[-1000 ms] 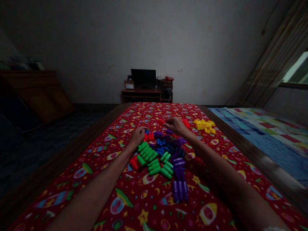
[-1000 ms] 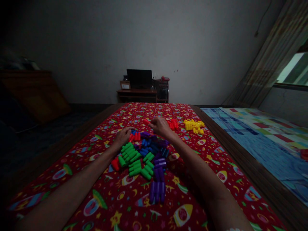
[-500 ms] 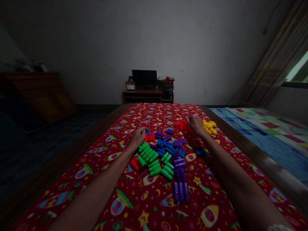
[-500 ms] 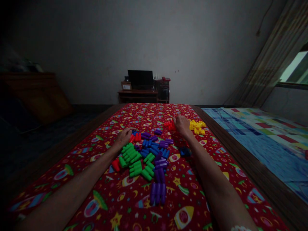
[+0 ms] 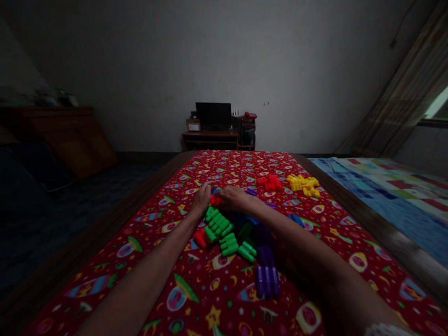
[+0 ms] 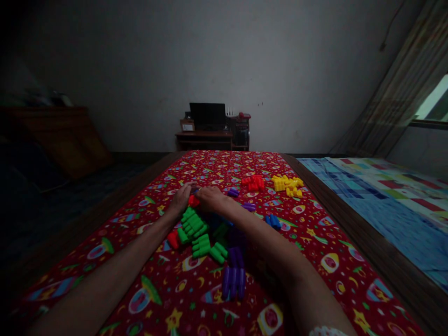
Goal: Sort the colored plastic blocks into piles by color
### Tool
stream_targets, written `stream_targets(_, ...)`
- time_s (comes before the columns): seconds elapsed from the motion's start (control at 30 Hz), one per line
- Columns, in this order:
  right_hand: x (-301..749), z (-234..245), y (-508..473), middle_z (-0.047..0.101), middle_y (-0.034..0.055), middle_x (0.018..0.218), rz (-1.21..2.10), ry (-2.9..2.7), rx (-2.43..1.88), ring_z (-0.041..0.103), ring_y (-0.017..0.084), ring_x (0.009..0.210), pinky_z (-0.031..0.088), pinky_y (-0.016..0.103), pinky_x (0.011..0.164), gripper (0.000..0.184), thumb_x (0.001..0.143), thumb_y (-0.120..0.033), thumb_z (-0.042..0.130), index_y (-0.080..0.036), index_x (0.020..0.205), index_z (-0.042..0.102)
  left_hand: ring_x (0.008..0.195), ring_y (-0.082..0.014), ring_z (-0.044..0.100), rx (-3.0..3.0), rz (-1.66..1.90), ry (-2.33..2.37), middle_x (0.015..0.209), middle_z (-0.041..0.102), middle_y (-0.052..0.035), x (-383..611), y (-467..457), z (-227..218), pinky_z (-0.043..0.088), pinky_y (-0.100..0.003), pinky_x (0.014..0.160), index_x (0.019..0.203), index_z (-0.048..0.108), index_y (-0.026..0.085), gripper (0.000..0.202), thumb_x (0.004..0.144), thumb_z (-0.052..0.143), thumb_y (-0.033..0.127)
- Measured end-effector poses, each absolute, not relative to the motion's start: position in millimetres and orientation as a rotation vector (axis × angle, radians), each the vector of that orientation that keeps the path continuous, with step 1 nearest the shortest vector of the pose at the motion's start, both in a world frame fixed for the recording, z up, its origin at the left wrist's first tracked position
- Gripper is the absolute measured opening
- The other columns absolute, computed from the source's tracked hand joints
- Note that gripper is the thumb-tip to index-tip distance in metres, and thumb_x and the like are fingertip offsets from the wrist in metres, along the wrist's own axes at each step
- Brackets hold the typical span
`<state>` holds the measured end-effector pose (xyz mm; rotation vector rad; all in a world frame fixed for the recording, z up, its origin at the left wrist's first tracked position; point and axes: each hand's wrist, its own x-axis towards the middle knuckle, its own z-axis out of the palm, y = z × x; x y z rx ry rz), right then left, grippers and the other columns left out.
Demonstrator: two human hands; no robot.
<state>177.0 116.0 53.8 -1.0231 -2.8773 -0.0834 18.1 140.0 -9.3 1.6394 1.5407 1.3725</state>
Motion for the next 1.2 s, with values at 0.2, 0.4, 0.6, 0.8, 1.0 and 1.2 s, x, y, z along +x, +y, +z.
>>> stream_targets(0.2,200.6,66.4,132.0,0.068,0.0128,0.111,-0.140,-2.613,-1.282,0.060,0.023,0.105,0.044,0.029,0.085,0.035,0.092,-0.028,0.049,-0.017,0.123,0.060,0.104,-0.0209,0.064,1.731,1.352,1.576,0.107,0.071,-0.0070,19.5,134.1,-8.1,0.048,-0.037,0.096,0.113,0.063,0.019,0.040,0.089,0.033,0.028)
stream_targets(0.4,270.8,74.3,171.8,0.067,0.0168,0.113,-0.220,-2.254,-1.708,0.060,0.025,0.106,0.042,0.030,0.083,0.038,0.094,-0.019,0.039,-0.013,0.127,0.057,0.104,-0.0212,0.063,1.749,1.360,1.647,0.106,0.070,-0.0057,19.4,134.5,-9.2,0.048,-0.035,0.095,0.108,0.065,0.020,0.035,0.085,0.039,0.026)
stream_targets(0.6,307.7,57.8,202.6,0.065,0.0180,0.115,-0.221,-2.266,-1.853,0.059,0.025,0.108,0.041,0.028,0.081,0.036,0.094,-0.021,0.039,-0.011,0.122,0.060,0.103,-0.0227,0.061,1.916,1.250,1.832,0.107,0.066,-0.0098,20.5,134.5,-3.3,0.047,-0.036,0.094,0.105,0.066,0.017,0.032,0.084,0.045,0.029)
stream_targets(0.8,304.8,56.4,207.0,0.068,0.0183,0.103,-0.113,-2.352,-1.904,0.064,0.020,0.090,0.041,0.025,0.071,0.033,0.091,-0.019,0.042,-0.008,0.108,0.067,0.091,-0.0241,0.064,2.102,0.732,1.840,0.096,0.069,-0.0073,6.9,136.9,14.0,0.050,-0.031,0.080,0.105,0.066,0.018,0.040,0.070,0.065,0.037)
stream_targets(1.0,301.5,64.8,198.7,0.068,0.0183,0.102,-0.132,-2.357,-1.852,0.062,0.019,0.090,0.039,0.024,0.071,0.030,0.090,-0.015,0.042,-0.008,0.104,0.069,0.093,-0.0233,0.066,2.295,0.554,1.746,0.098,0.072,-0.0045,3.4,126.0,32.9,0.050,-0.027,0.079,0.106,0.069,0.021,0.041,0.066,0.067,0.028)
stream_targets(1.2,251.7,91.3,168.2,0.068,0.0101,0.083,0.065,-2.427,-1.256,0.059,0.016,0.076,0.036,0.024,0.066,0.031,0.095,-0.023,0.041,-0.009,0.092,0.069,0.084,-0.0216,0.067,1.941,1.101,1.621,0.086,0.071,-0.0036,15.0,120.3,59.6,0.053,-0.030,0.074,0.114,0.064,0.018,0.049,0.066,0.070,0.028)
